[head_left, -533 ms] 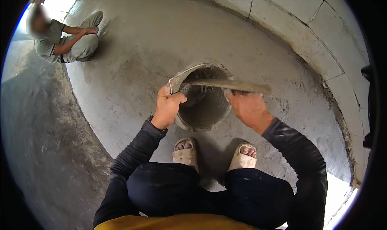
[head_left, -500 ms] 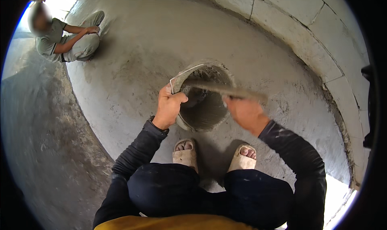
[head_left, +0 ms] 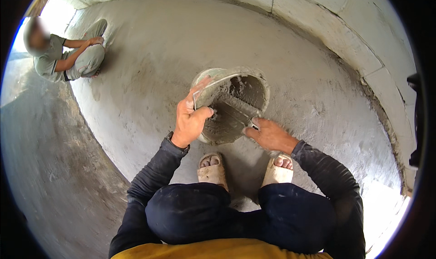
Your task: The person scoops wet cement from a bucket with a trowel and spreads it along the floor edge, repeatedly smoothing the surface. The person moves around the perimeter, applying and leveling the cement to create a continuous finished edge.
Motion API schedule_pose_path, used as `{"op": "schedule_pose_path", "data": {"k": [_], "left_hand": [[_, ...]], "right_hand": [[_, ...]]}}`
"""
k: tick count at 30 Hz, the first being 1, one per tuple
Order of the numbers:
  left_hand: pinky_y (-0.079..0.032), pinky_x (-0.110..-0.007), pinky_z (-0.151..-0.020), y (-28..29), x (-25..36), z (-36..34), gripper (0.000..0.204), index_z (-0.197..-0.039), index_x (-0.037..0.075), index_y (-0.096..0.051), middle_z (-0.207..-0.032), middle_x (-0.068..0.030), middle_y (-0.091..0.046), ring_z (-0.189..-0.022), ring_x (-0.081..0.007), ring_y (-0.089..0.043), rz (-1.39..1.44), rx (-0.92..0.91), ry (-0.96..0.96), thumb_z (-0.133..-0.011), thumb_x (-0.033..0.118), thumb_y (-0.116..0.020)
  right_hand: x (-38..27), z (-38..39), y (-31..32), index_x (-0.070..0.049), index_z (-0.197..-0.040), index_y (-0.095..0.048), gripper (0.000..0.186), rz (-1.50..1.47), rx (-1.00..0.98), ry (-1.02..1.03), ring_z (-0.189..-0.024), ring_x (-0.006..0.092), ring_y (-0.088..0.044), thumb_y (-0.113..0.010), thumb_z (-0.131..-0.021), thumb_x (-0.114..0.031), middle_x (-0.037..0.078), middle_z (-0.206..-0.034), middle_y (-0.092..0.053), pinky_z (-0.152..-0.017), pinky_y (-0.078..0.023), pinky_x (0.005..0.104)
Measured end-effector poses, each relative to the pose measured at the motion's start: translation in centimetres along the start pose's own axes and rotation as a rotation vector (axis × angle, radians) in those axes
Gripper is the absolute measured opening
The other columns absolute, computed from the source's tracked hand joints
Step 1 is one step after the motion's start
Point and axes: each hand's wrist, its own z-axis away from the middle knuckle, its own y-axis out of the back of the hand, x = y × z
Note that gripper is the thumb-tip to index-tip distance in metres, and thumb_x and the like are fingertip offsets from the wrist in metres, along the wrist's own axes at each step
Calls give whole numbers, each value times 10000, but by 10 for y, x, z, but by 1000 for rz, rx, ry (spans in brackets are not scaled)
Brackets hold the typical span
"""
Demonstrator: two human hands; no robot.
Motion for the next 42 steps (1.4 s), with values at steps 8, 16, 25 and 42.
{"op": "schedule_pose_path", "data": {"k": [8,16,25,42], "left_hand": [[-70,-520,-1268,-11,30,-1,693,-1428,1,-565,-1496,-129,-578,-1529,-296,-344,-41,-148,-60,-736,24,-592],[-98,-520,-1267,-36,23,7,671,-1428,-27,-556,-1522,-143,-546,-1531,-299,-330,-177,-166,-75,-762,46,-598],[-324,-377,-1198,-82,-11,13,759,-1495,-111,-449,-1556,-180,-475,-1411,-273,-476,192,-16,109,-747,-39,-551],[-522,-381,-885,10,-26,-11,359,-1137,-8,-649,-1099,-87,-664,-1002,-254,-653,378,503,440,-783,35,-609]], "right_hand": [[15,42,-40,115,-1426,-476,776,-994,-261,-484,-512,150,-536,-638,-982,-501,78,-691,-565,-499,-488,314],[6,52,-34,110,-1387,-528,762,-983,-352,-644,-780,267,-665,-637,-976,-523,192,-857,-641,-792,-543,380],[15,56,-33,11,-1378,-560,615,-1159,-109,-524,-427,151,-495,-608,-1003,-474,22,-561,-470,-425,-413,324],[199,197,96,-62,-1259,-683,403,-813,390,-616,-1073,200,-678,-604,-1027,-381,116,-1150,-733,-972,-541,353]]}}
